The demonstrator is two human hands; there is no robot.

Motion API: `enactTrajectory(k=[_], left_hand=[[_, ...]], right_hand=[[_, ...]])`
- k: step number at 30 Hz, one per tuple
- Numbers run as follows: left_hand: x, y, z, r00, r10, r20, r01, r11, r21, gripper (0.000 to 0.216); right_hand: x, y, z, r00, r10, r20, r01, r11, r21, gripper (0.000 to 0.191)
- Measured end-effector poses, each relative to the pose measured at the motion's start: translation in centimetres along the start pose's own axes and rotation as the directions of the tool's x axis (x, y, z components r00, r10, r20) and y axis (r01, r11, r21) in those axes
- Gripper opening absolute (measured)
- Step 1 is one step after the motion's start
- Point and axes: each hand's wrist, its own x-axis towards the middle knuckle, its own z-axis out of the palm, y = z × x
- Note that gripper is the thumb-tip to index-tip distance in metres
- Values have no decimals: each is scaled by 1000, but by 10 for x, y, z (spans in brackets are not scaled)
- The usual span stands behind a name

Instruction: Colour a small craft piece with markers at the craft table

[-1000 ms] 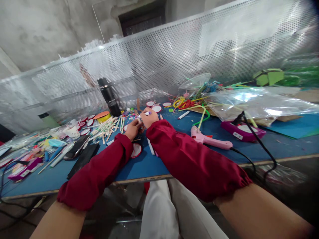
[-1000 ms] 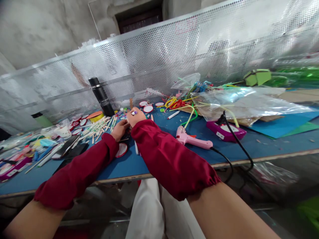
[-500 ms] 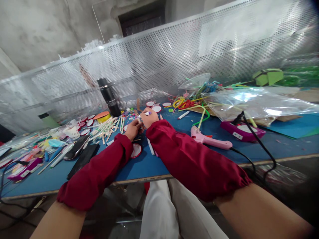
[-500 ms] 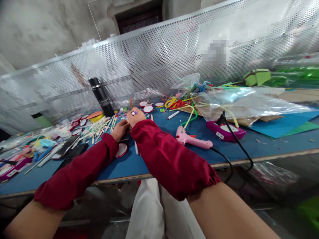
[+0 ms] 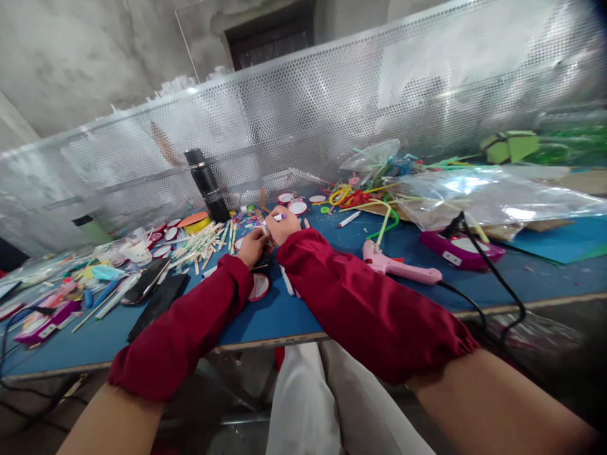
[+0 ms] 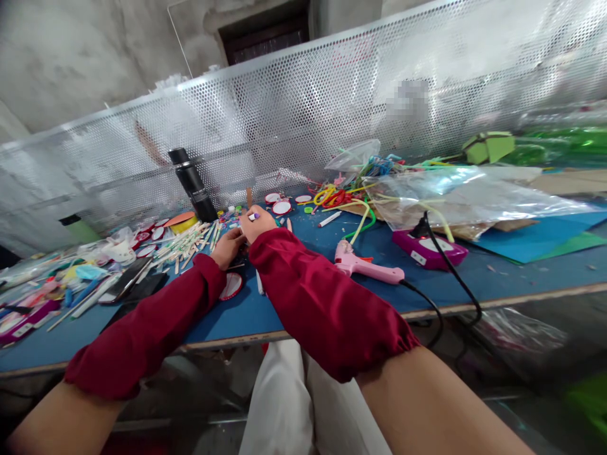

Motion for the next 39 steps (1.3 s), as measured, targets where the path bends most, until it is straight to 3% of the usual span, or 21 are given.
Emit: enactTrajectory(k=[39], left_hand=[[0, 1, 0, 1000, -25, -3, 25, 1000, 19, 18]], right_hand=[[1, -1, -2, 1000, -8, 3, 8, 1000, 2, 12]])
